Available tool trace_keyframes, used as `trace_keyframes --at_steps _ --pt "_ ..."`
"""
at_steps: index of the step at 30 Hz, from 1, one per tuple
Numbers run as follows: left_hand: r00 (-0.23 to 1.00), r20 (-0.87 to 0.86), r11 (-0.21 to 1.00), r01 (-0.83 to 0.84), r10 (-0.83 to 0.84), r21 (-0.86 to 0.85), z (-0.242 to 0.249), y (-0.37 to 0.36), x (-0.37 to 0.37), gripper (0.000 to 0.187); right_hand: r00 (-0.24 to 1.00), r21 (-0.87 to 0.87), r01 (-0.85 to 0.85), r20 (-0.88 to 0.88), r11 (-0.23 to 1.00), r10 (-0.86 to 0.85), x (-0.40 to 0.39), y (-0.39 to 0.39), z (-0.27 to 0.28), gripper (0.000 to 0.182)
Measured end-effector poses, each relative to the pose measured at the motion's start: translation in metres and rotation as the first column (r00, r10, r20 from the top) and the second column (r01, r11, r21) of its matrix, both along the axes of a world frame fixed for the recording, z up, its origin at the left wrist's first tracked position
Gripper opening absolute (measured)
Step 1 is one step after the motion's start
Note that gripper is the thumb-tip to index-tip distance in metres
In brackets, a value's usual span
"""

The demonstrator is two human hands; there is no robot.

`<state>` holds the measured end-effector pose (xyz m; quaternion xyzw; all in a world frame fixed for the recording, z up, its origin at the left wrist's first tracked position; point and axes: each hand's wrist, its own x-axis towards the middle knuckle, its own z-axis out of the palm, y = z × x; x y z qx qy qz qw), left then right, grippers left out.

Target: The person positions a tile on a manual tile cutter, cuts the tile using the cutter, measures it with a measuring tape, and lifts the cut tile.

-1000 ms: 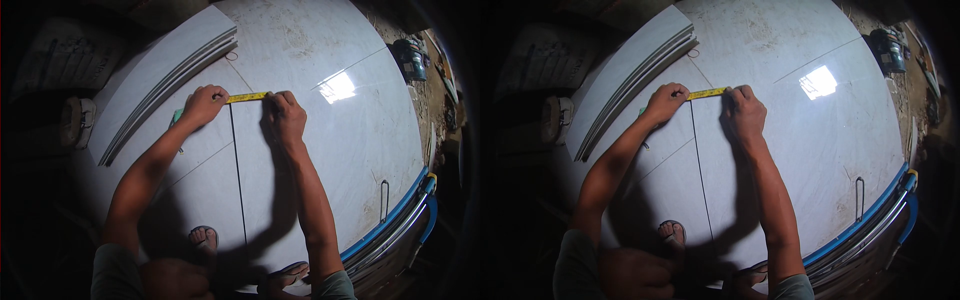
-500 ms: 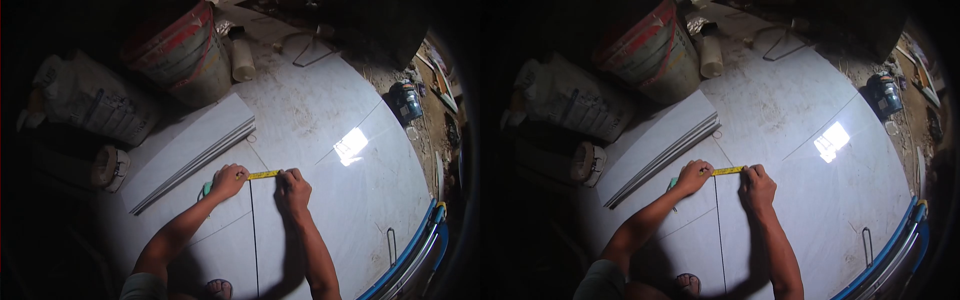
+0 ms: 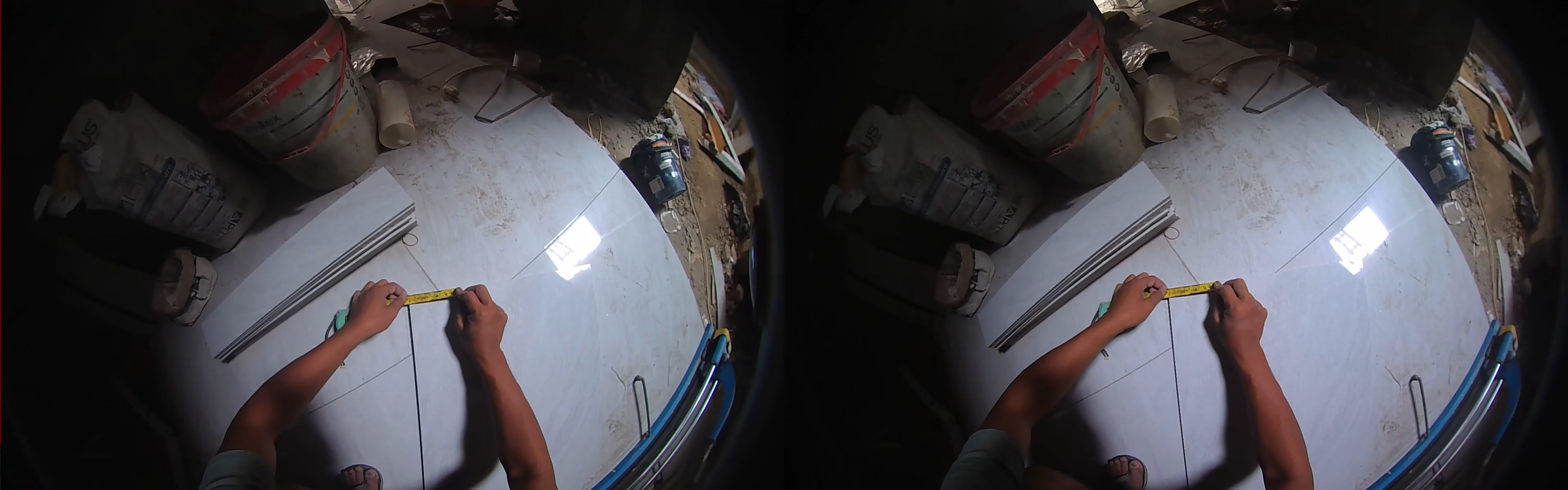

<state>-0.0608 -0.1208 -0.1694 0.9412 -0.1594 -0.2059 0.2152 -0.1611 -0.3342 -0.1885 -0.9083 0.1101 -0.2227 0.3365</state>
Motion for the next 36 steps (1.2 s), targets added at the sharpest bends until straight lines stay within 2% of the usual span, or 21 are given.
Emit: trace_keyframes --at_steps 7,15,17,22,25,27,30,33,34,36 --pt "1.000 0.010 1.000 0.002 -0.002 -0.013 -0.004 0.001 -0.002 0.018 1.000 0.040 -0.003 -0.019 0.999 0.004 -0.002 0.001 -0.005 0.007" --pt "0.999 0.043 1.000 -0.008 0.008 -0.009 0.000 0.001 -0.001 0.018 1.000 0.006 -0.017 0.027 1.000 0.016 0.006 0.002 0.001 0.010" --pt "1.000 -0.010 1.000 -0.023 0.023 0.002 -0.007 0.001 0.000 0.017 1.000 0.012 -0.006 -0.020 1.000 0.007 0.000 0.000 0.002 0.011" --pt "0.998 0.064 0.999 -0.001 0.004 -0.043 -0.004 0.000 -0.001 0.016 0.999 0.019 -0.015 -0.037 1.000 0.016 0.000 -0.001 -0.008 0.009" --pt "0.999 0.032 0.999 -0.015 0.016 -0.042 -0.010 0.002 -0.001 0.016 0.998 -0.011 0.020 -0.061 1.000 -0.020 0.001 0.001 -0.001 0.009" --pt "0.999 0.007 0.999 -0.045 0.045 -0.016 -0.007 -0.001 -0.001 0.016 1.000 0.040 0.008 -0.003 0.999 -0.008 0.004 -0.003 -0.004 0.019" --pt "0.995 0.094 0.997 -0.027 0.034 -0.070 -0.009 0.001 -0.005 0.018 0.998 0.284 -0.061 0.043 0.957 0.051 0.000 -0.009 0.003 0.032" --pt "0.983 0.052 0.968 -0.166 0.178 -0.186 -0.017 0.005 -0.007 0.022 0.984 0.407 -0.160 0.142 0.899 0.111 -0.004 -0.026 -0.005 0.042" --pt "0.979 0.113 0.958 -0.137 0.170 -0.253 -0.020 0.008 -0.007 0.023 0.990 0.595 -0.137 0.073 0.792 0.117 -0.008 -0.028 -0.010 0.042" --pt "0.983 0.054 0.925 -0.144 0.174 -0.351 -0.019 0.015 -0.005 0.021 0.979 0.495 -0.202 0.093 0.845 0.179 -0.032 -0.028 0.013 0.043"
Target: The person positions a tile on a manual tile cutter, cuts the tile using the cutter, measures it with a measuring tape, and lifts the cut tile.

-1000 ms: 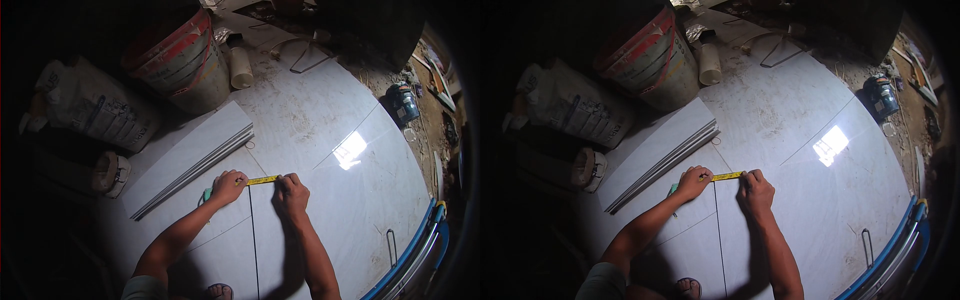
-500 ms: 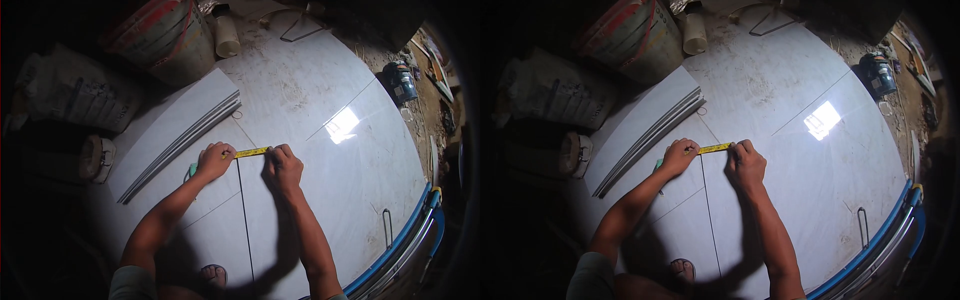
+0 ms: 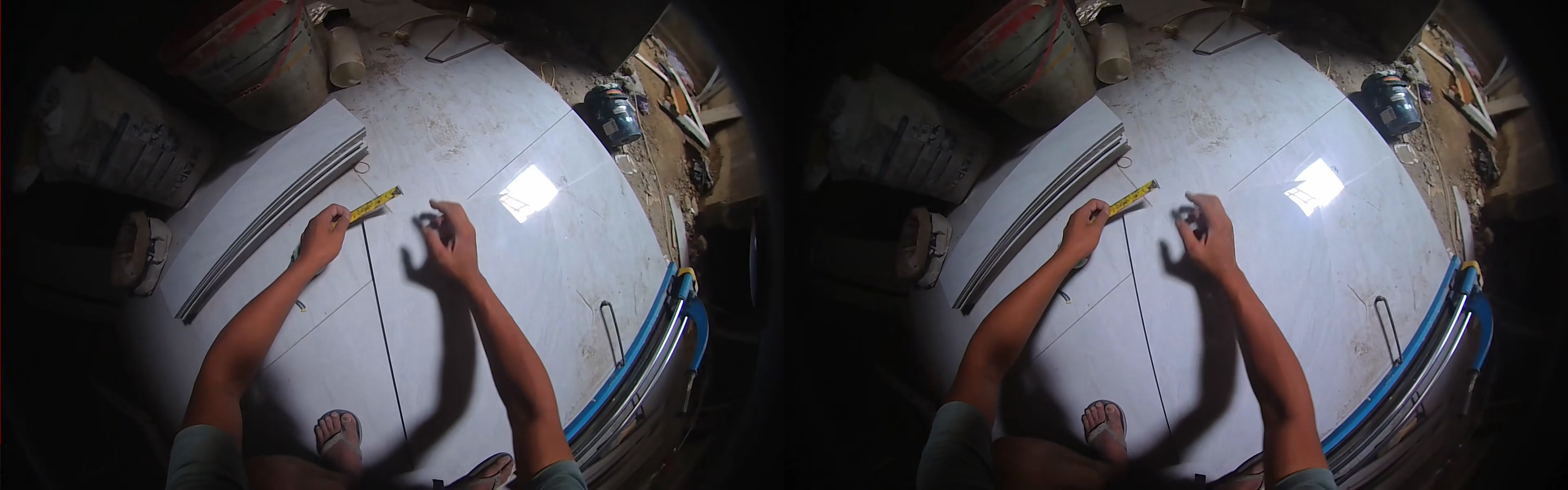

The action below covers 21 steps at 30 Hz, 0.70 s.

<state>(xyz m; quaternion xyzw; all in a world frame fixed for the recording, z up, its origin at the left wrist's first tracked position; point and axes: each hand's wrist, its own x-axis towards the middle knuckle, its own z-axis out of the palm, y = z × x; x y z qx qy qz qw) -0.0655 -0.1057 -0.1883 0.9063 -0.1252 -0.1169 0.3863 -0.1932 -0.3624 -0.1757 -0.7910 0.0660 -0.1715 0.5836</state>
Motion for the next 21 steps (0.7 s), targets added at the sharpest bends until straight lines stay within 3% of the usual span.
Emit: trace_keyframes --at_steps 1,2,3,4,5,8,10,13,16,21 --pt "1.000 -0.024 0.999 -0.001 0.000 -0.051 0.001 0.005 -0.001 0.021 0.999 -0.054 -0.030 0.014 0.998 0.031 -0.018 0.003 0.010 0.044" --pt "0.999 -0.049 0.991 0.010 -0.016 -0.131 0.004 0.009 -0.004 0.019 0.990 -0.433 -0.065 0.082 0.899 0.111 -0.043 0.000 0.005 0.049" --pt "0.992 -0.127 0.982 -0.022 -0.002 -0.190 0.008 0.013 -0.008 0.018 0.980 -0.393 -0.200 -0.089 0.898 0.179 -0.080 0.004 0.014 0.055" --pt "0.979 -0.204 0.968 -0.054 0.002 -0.245 0.013 0.017 -0.012 0.018 0.947 -0.417 -0.320 -0.118 0.850 0.299 -0.115 0.004 0.018 0.064" --pt "0.960 -0.279 0.951 -0.085 -0.001 -0.297 0.018 0.020 -0.016 0.018 0.886 -0.520 -0.459 -0.208 0.721 0.414 -0.155 0.003 0.016 0.073" --pt "0.924 -0.377 0.928 -0.087 -0.061 -0.363 0.036 0.031 -0.028 0.017 0.530 -0.451 -0.834 -0.496 0.318 0.687 -0.277 0.006 0.028 0.084" --pt "0.909 -0.405 0.911 -0.080 -0.100 -0.405 0.045 0.035 -0.036 0.017 0.350 -0.319 -0.927 -0.560 0.195 0.751 -0.346 0.007 0.037 0.092" --pt "0.893 -0.419 0.865 -0.073 -0.165 -0.496 0.059 0.034 -0.048 0.016 0.352 -0.325 -0.930 -0.658 0.169 0.666 -0.401 0.012 0.036 0.089" --pt "0.883 -0.425 0.818 -0.090 -0.198 -0.568 0.074 0.028 -0.055 0.014 0.503 -0.440 -0.856 -0.590 0.271 0.631 -0.411 0.019 0.022 0.083" --pt "0.847 -0.463 0.738 -0.136 -0.259 -0.661 0.097 0.020 -0.065 0.013 0.566 -0.545 -0.795 -0.507 0.267 0.650 -0.419 0.019 0.013 0.079"
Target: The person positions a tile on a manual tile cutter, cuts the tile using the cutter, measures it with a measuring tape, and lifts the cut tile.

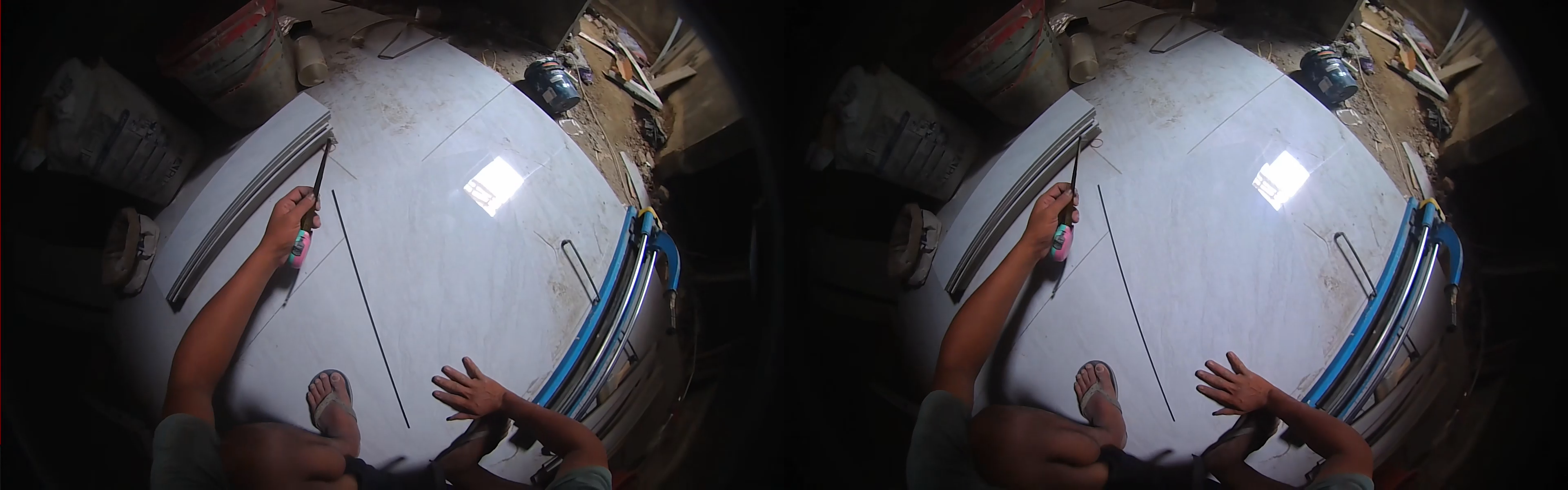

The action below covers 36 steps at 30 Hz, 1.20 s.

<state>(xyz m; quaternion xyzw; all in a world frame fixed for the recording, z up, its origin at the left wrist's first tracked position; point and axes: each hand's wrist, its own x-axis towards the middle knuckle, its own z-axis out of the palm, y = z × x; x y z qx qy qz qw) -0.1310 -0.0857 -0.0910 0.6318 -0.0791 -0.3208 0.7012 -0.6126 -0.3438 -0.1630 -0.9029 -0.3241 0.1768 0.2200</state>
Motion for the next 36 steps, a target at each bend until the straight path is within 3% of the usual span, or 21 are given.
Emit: trace_keyframes --at_steps 8,13,20,22,24,26,28,29,31,36 --pt "0.996 -0.041 0.994 0.079 -0.076 0.079 0.003 0.003 -0.025 0.013 0.989 0.051 0.100 0.103 0.994 -0.105 0.028 -0.003 -0.004 0.075" --pt "0.978 -0.080 0.963 0.205 -0.193 0.175 0.001 0.003 -0.048 0.015 0.985 -0.011 0.141 0.104 0.990 -0.140 0.051 -0.014 0.000 0.073" --pt "0.906 -0.106 0.799 0.414 -0.411 0.437 -0.008 0.003 -0.108 0.016 0.962 -0.069 0.250 0.132 0.966 -0.240 0.073 -0.005 0.006 0.076" --pt "0.880 -0.102 0.752 0.451 -0.463 0.480 -0.009 0.003 -0.135 0.019 0.941 0.031 0.321 0.103 0.947 -0.323 0.074 -0.007 0.012 0.081" --pt "0.854 -0.111 0.741 0.499 -0.508 0.449 -0.019 0.012 -0.167 0.023 0.811 0.247 0.533 0.122 0.809 -0.571 0.076 0.002 0.025 0.077" --pt "0.813 -0.106 0.646 0.526 -0.572 0.553 -0.011 0.018 -0.201 0.023 0.643 0.312 0.728 0.000 0.611 -0.766 0.070 0.020 0.023 0.069" --pt "0.757 -0.040 0.590 0.541 -0.653 0.600 -0.012 0.023 -0.224 0.023 0.636 0.398 0.696 0.046 0.598 -0.770 0.066 0.037 0.024 0.063" --pt "0.752 -0.137 0.533 0.570 -0.644 0.625 -0.002 0.022 -0.233 0.023 0.645 0.400 0.691 0.035 0.603 -0.763 0.059 0.045 0.023 0.063" --pt "0.747 -0.134 0.536 0.577 -0.651 0.616 -0.008 0.032 -0.250 0.023 0.638 0.431 0.697 -0.009 0.573 -0.770 0.050 0.058 0.027 0.054" --pt "0.731 -0.148 0.518 0.595 -0.666 0.615 -0.022 0.040 -0.277 0.022 0.678 0.313 0.702 -0.017 0.640 -0.735 0.034 0.057 0.017 0.035"
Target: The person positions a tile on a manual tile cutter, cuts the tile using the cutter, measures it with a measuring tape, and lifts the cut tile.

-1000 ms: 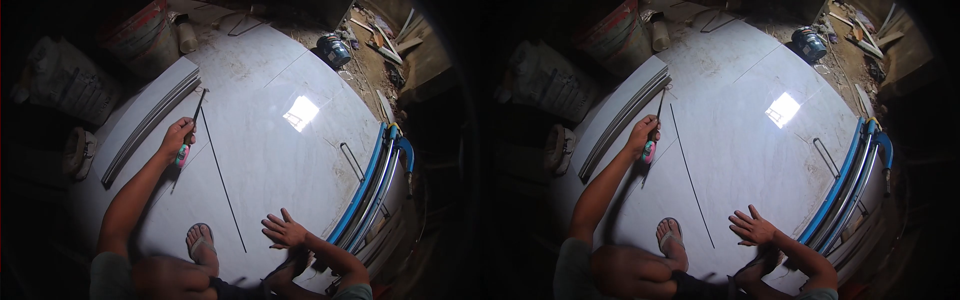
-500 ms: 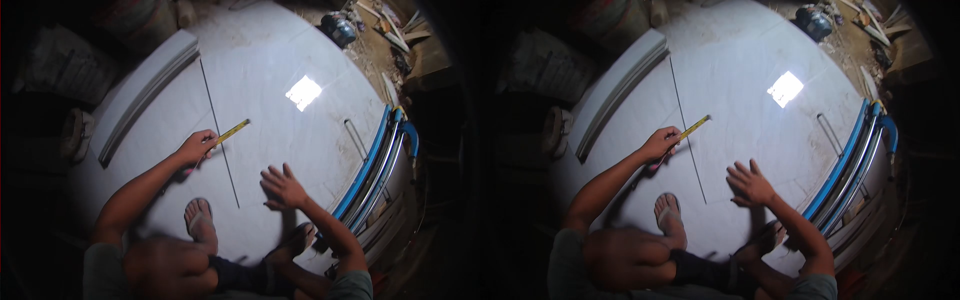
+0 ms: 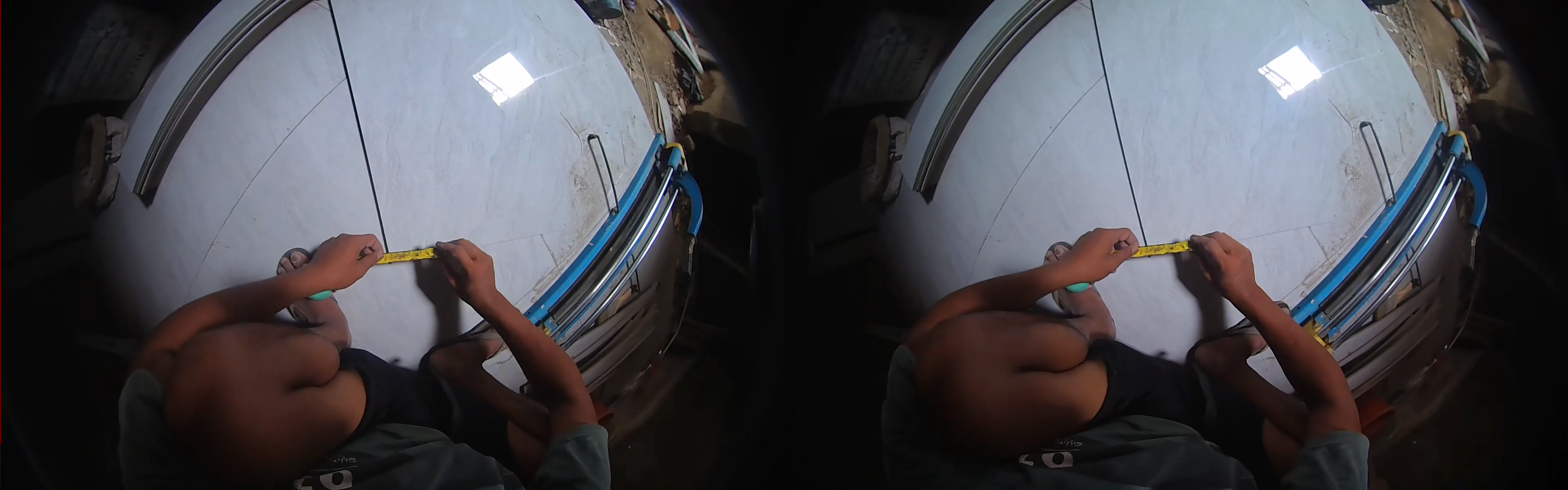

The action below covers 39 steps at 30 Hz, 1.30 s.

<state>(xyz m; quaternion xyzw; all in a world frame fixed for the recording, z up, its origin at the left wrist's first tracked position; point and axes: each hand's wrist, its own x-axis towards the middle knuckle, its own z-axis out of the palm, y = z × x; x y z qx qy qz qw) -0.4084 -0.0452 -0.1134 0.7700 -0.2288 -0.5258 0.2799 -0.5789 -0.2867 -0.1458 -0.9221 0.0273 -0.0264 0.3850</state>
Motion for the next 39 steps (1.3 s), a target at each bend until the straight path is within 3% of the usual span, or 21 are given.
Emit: trace_keyframes --at_steps 4,8,11,14,17,26,35,39 --pt "1.000 -0.015 0.999 -0.027 0.027 0.037 -0.019 -0.003 -0.019 0.017 1.000 -0.095 -0.002 0.008 0.995 0.003 -0.016 -0.003 -0.014 0.037" --pt "0.994 0.107 1.000 -0.004 0.006 -0.021 -0.034 0.003 -0.033 0.015 0.993 -0.096 0.070 0.101 0.993 -0.061 -0.019 0.007 -0.019 0.037" --pt "0.988 0.142 0.996 -0.046 0.057 -0.076 -0.036 0.004 -0.037 0.014 0.979 0.060 0.184 -0.105 0.981 -0.177 -0.022 0.012 -0.013 0.037" --pt "0.985 0.152 0.994 -0.071 0.082 -0.080 -0.036 0.000 -0.038 0.014 0.981 -0.031 0.179 -0.066 0.983 -0.181 -0.021 0.013 -0.016 0.036" --pt "0.979 0.196 0.996 -0.051 0.064 -0.070 -0.039 0.002 -0.040 0.014 0.985 -0.008 0.164 0.061 0.986 -0.163 -0.015 0.013 -0.022 0.037" --pt "0.976 0.188 0.992 -0.098 0.111 -0.078 -0.036 -0.002 -0.043 0.013 0.995 -0.044 0.095 -0.001 0.994 -0.096 -0.026 0.009 -0.025 0.040" --pt "0.973 0.196 0.991 -0.110 0.123 -0.077 -0.037 -0.002 -0.045 0.012 0.970 0.033 0.242 -0.044 0.970 -0.241 -0.038 0.021 -0.031 0.038" --pt "0.973 0.199 0.992 -0.103 0.116 -0.076 -0.039 -0.002 -0.045 0.012 0.973 0.017 0.228 -0.017 0.973 -0.228 -0.037 0.020 -0.029 0.037"
